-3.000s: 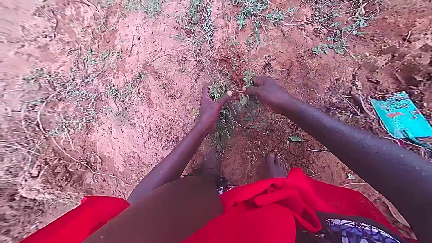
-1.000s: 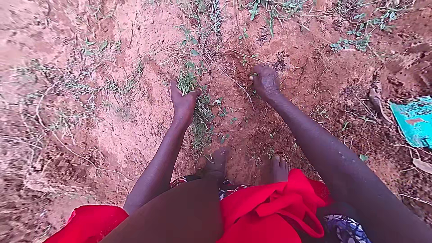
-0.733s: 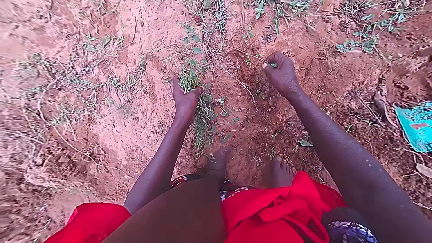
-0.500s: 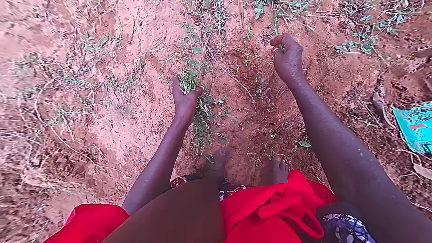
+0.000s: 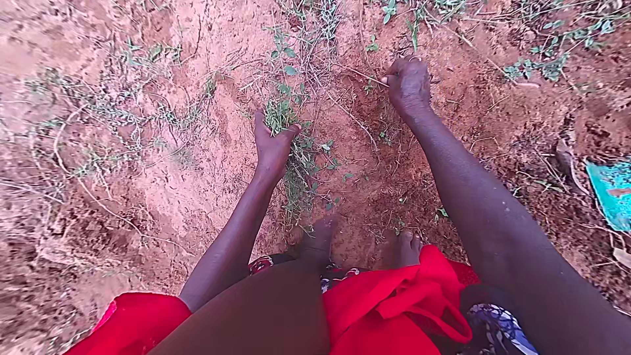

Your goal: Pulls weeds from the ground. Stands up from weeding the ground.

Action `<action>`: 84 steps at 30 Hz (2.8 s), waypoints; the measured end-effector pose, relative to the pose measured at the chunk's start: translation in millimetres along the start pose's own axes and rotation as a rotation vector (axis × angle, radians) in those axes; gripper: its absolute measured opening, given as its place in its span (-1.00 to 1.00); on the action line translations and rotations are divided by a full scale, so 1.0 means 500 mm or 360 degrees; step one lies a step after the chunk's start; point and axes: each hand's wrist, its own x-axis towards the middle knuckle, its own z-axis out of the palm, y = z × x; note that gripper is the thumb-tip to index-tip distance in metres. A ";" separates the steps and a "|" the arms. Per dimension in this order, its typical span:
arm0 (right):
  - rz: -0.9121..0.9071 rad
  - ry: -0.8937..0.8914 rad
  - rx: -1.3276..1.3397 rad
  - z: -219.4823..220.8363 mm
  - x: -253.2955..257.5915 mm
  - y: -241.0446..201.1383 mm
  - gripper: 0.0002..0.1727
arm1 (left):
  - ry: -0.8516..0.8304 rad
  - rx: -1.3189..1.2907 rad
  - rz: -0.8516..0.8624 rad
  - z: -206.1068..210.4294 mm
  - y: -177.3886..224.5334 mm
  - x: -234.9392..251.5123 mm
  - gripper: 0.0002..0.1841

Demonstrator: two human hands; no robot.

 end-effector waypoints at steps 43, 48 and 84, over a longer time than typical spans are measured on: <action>-0.0290 -0.0309 0.0227 -0.048 -0.023 -0.024 -0.67 | -0.0022 0.0014 0.0030 0.001 -0.005 0.002 -0.10; -0.0261 -0.0235 0.0084 0.004 -0.021 -0.045 -0.67 | -0.0035 0.0030 0.0033 0.008 -0.001 0.000 -0.10; -0.0146 0.0124 0.0026 0.020 0.109 -0.057 -0.64 | 0.0176 -0.0010 -0.0078 -0.048 -0.001 0.018 -0.25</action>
